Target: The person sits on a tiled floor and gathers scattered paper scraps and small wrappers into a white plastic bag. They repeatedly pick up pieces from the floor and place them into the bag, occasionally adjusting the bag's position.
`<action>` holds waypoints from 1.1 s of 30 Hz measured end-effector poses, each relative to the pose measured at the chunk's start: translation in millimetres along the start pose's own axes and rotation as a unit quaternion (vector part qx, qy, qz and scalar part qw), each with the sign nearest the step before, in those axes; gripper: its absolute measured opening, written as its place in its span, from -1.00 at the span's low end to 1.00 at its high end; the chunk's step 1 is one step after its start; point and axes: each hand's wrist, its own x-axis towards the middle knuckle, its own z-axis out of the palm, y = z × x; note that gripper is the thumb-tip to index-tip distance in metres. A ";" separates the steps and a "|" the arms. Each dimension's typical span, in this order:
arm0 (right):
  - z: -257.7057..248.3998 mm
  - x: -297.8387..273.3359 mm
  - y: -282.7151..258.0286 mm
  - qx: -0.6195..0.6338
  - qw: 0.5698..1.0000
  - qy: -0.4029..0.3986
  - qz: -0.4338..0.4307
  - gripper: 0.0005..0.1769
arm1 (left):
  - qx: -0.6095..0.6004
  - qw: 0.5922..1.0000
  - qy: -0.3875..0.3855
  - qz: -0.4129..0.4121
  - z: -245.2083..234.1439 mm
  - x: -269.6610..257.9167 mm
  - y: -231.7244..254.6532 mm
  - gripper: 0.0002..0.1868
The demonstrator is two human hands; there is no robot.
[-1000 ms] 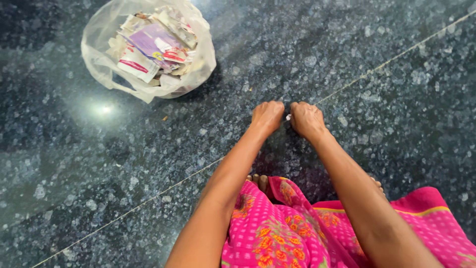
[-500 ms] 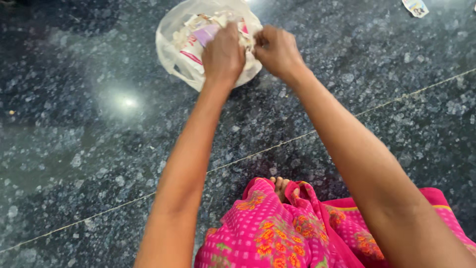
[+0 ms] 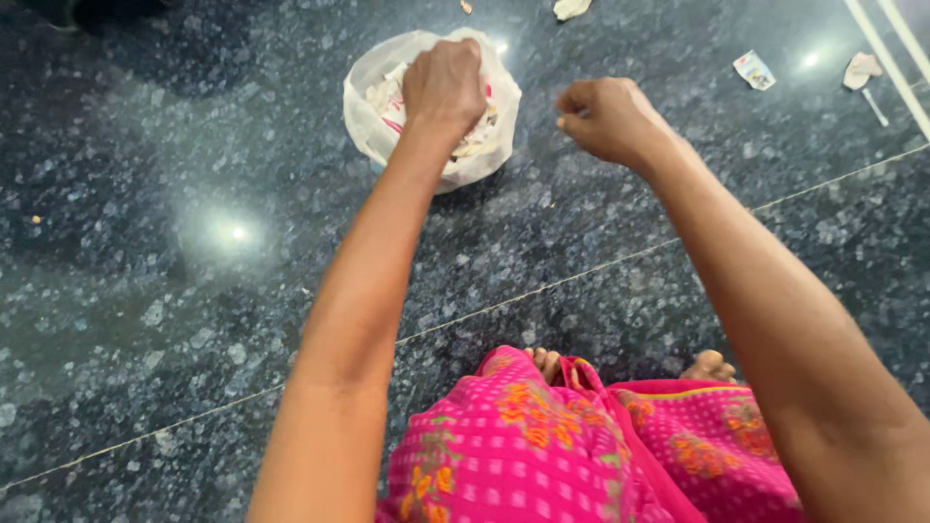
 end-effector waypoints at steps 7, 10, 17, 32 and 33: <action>-43.2 -20.8 31.5 -0.016 0.999 -0.005 0.048 -0.64 | 0.020 0.998 -0.064 0.001 0.8 8.2 58.0 -0.87; -29.9 -16.8 40.4 -0.005 0.998 -0.020 0.067 -0.65 | 0.012 0.998 -0.061 0.019 8.2 14.3 60.7 -0.90; 21.3 6.0 87.4 0.002 0.998 -0.047 0.038 -0.67 | 0.023 0.996 -0.089 0.003 66.2 28.1 45.2 -0.89; 90.2 56.5 151.0 0.024 0.992 -0.116 0.054 -0.63 | -0.031 0.997 -0.062 -0.017 116.5 31.0 6.3 -0.90; 92.1 61.7 149.6 0.031 0.990 -0.122 0.058 -0.62 | -0.037 0.997 -0.060 -0.017 115.1 33.4 4.6 -0.90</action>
